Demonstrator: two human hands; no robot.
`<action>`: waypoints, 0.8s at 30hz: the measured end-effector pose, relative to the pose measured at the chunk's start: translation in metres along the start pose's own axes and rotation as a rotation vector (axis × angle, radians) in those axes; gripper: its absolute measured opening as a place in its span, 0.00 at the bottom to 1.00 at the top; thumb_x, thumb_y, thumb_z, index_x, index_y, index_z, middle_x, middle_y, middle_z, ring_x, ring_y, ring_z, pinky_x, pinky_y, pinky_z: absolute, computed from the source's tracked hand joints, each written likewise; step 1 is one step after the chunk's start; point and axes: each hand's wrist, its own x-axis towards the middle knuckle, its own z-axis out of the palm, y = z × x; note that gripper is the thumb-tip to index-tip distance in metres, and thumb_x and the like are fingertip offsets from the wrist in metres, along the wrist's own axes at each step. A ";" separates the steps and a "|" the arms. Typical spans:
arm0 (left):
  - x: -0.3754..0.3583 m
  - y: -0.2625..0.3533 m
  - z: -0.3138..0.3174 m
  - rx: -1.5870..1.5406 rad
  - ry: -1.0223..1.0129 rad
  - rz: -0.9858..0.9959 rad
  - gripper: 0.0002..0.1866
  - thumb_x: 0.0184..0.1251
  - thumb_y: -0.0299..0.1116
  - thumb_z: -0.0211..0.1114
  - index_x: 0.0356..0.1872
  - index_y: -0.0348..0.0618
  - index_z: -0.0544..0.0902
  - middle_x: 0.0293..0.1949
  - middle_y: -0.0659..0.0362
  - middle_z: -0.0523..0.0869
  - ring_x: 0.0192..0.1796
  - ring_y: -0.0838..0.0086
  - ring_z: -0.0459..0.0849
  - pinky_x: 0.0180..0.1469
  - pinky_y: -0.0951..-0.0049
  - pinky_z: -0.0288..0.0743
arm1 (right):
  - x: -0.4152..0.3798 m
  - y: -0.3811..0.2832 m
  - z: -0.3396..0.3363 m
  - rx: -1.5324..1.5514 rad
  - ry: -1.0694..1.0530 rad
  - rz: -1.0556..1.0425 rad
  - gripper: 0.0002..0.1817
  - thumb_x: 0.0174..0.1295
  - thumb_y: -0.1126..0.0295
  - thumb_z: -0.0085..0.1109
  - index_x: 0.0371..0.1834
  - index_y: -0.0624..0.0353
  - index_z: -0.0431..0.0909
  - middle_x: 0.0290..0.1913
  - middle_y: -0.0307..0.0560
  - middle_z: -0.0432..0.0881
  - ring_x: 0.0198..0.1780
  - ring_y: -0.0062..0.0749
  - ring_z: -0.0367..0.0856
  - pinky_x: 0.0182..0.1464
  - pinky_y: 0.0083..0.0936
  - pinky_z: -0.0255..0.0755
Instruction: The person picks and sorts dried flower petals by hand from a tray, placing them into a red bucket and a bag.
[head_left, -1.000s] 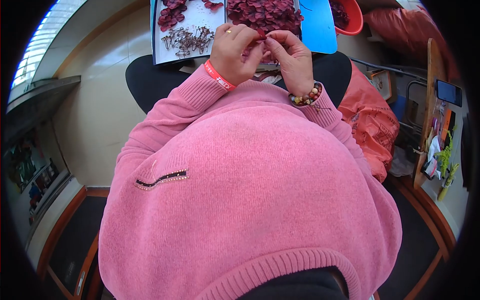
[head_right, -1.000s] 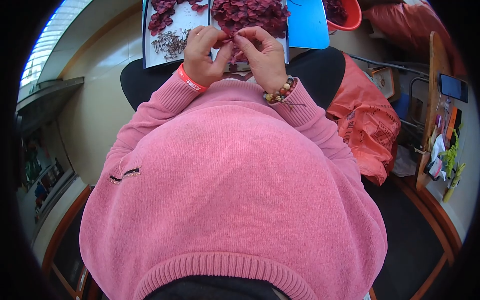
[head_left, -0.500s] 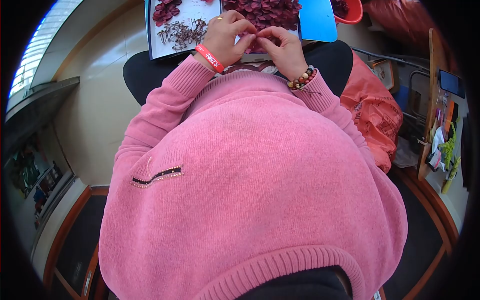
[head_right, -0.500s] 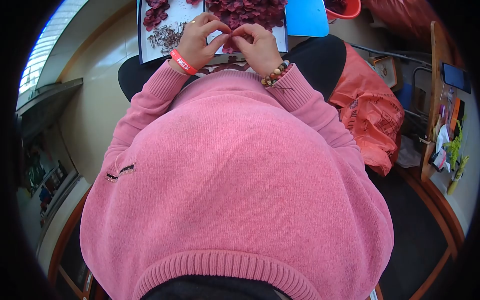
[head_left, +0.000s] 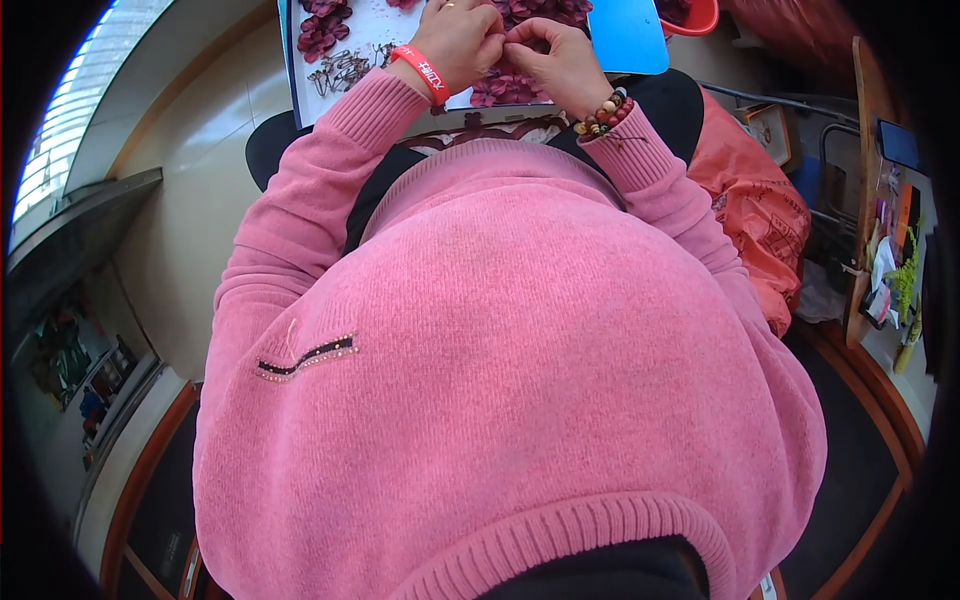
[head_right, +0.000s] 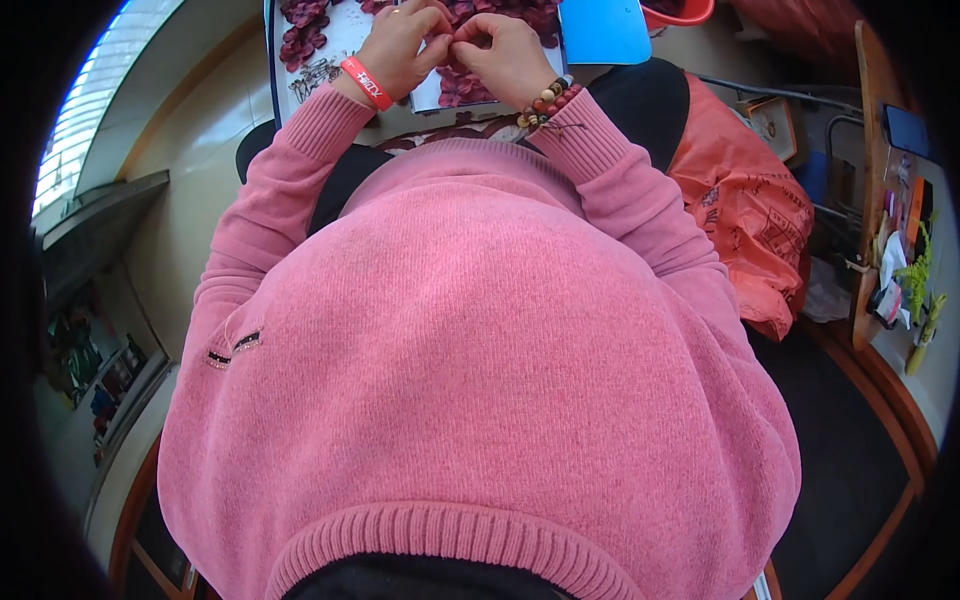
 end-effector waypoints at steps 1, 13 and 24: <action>0.000 0.001 0.001 0.018 -0.001 0.011 0.04 0.51 0.28 0.59 0.29 0.42 0.76 0.35 0.53 0.77 0.39 0.58 0.75 0.46 0.60 0.64 | 0.000 0.001 -0.001 0.010 -0.009 0.024 0.09 0.52 0.70 0.58 0.33 0.64 0.78 0.28 0.47 0.82 0.29 0.26 0.80 0.33 0.23 0.73; -0.057 0.002 0.052 0.248 -0.430 -0.234 0.14 0.50 0.46 0.63 0.30 0.46 0.78 0.33 0.58 0.79 0.42 0.66 0.78 0.48 0.62 0.59 | -0.026 0.062 -0.015 -0.270 -0.142 0.124 0.07 0.49 0.71 0.57 0.27 0.64 0.78 0.24 0.47 0.79 0.26 0.30 0.77 0.32 0.25 0.71; -0.060 -0.019 0.061 -0.105 -0.162 -0.430 0.06 0.56 0.35 0.59 0.28 0.45 0.79 0.33 0.57 0.81 0.38 0.65 0.80 0.47 0.62 0.63 | -0.028 0.050 -0.014 -0.337 -0.252 0.117 0.05 0.51 0.74 0.57 0.27 0.66 0.76 0.22 0.40 0.75 0.25 0.20 0.72 0.29 0.19 0.68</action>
